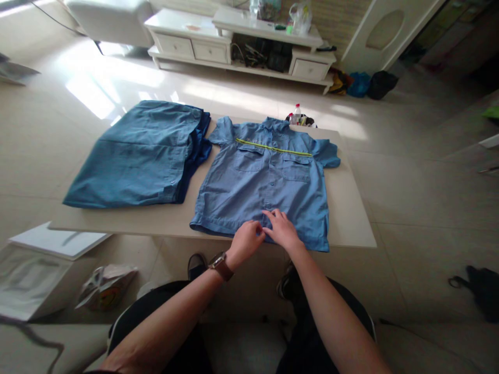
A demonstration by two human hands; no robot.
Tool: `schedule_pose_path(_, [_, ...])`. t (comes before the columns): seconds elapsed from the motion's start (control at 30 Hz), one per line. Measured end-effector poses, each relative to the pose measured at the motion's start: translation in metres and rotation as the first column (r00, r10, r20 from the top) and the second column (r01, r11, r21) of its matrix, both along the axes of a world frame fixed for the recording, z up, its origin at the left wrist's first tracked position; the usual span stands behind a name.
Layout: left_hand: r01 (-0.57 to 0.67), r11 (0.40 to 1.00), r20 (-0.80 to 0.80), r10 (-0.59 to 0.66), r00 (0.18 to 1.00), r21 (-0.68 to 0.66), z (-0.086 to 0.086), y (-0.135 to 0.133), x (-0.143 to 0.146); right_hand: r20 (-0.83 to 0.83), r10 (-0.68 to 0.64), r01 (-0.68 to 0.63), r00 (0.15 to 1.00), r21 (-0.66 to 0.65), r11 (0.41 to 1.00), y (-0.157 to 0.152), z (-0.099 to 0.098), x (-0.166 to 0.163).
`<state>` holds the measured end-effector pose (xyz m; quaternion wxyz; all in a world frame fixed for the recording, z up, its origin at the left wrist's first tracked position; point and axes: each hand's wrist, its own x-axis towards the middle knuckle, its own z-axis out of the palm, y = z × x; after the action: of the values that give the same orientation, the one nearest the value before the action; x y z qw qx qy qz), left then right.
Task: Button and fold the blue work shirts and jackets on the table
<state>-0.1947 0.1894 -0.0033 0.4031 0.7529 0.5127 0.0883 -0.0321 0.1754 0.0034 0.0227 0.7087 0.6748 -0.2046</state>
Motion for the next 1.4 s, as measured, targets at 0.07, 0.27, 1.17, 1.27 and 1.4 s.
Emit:
schedule_pose_path(0.07, [0.045, 0.988, -0.062, -0.036, 0.997, 0.151, -0.001, 0.008, -0.005, 0.014, 0.038, -0.038, 0.999, -0.022, 0.999, -0.001, -0.003, -0.004])
schedule_pose_path(0.27, [0.183, 0.964, -0.206, -0.143, 0.968, 0.193, -0.012, 0.011, -0.017, 0.031, -0.044, 0.043, 0.999, 0.017, 0.999, 0.004, -0.005, -0.002])
schedule_pose_path(1.17, [0.090, 0.978, 0.067, -0.105, 0.992, 0.189, 0.004, 0.015, -0.003, -0.720, -0.270, 0.222, 0.639, -0.164, 0.961, 0.015, 0.005, 0.012])
schedule_pose_path(1.27, [0.064, 0.982, 0.093, -0.081, 0.992, 0.179, 0.007, 0.016, -0.003, -0.719, -0.265, 0.252, 0.642, -0.128, 0.959, 0.015, 0.007, 0.016])
schedule_pose_path(1.4, [0.045, 0.983, 0.109, -0.065, 0.992, 0.178, 0.010, 0.017, -0.004, -0.739, -0.196, 0.167, 0.645, -0.114, 0.979, 0.014, 0.011, 0.022])
